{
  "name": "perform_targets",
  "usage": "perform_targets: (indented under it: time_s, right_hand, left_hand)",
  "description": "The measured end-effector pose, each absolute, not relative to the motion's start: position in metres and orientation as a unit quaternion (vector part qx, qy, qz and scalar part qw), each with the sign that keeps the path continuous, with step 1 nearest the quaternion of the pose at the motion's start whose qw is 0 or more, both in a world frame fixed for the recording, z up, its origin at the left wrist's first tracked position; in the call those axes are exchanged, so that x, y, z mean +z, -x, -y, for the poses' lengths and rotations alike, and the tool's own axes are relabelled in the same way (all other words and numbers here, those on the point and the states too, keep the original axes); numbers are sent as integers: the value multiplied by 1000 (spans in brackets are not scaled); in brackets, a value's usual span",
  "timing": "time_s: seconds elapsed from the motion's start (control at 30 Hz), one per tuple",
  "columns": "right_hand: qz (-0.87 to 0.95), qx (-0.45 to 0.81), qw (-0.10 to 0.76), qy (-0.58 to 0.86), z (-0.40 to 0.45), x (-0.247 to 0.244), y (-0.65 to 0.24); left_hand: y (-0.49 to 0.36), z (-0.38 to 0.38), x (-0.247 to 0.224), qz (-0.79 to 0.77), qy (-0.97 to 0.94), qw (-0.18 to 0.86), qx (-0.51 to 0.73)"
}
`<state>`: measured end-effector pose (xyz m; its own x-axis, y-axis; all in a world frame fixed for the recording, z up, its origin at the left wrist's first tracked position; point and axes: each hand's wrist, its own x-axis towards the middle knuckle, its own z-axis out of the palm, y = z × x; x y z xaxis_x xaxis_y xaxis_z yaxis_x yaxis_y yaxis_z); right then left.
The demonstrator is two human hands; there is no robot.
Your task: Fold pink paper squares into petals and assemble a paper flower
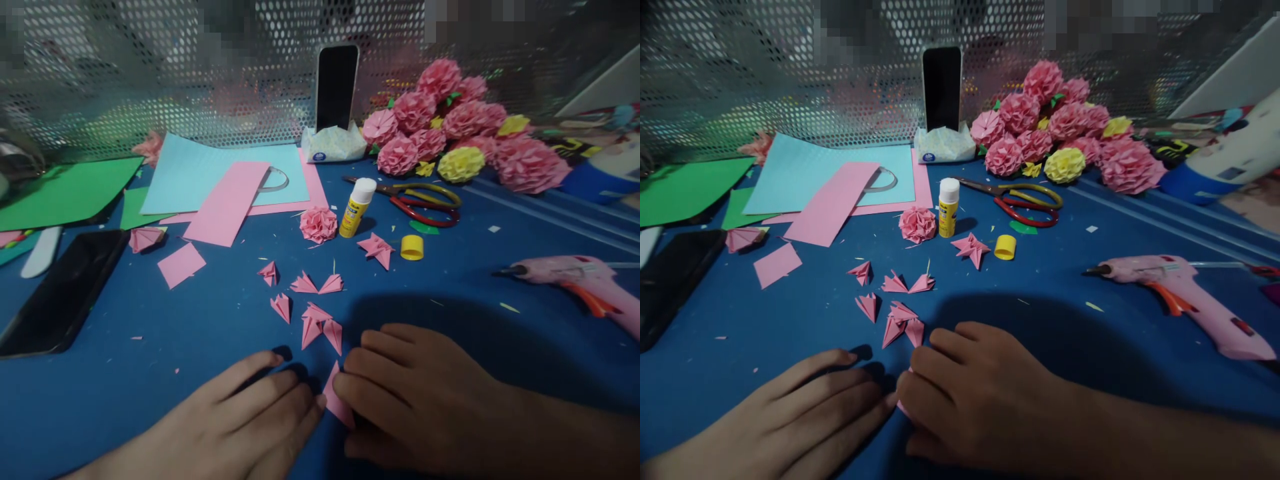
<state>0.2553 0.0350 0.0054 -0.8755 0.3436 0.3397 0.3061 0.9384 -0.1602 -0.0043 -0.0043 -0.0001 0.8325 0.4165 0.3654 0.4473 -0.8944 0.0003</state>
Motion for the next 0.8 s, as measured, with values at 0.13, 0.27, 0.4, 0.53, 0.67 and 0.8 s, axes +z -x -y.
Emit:
perform_targets:
  time_s: [0.13, 0.27, 0.4, 0.53, 0.67, 0.8]
  right_hand:
    - [967, 66, 191, 155, -35, 5, -255]
    - [966, 78, 190, 154, -40, 6, -257]
    - [964, 85, 194, 160, -48, 4, -260]
    - [963, 128, 178, 156, -54, 2, -261]
    - [970, 128, 188, 85, -57, 7, -261]
    - [973, 109, 195, 50, -59, 12, -261]
  left_hand:
    - [5, 4, 2, 215, 961, 43, -168]
    - [4, 3, 3, 230, 958, 36, -168]
    - [4, 0, 4, 235, 956, 32, -170]
    - [4, -1, 3, 232, 958, 37, -165]
    - [6, 1, 1, 215, 962, 33, -163]
    - [6, 3, 0, 203, 965, 25, -166]
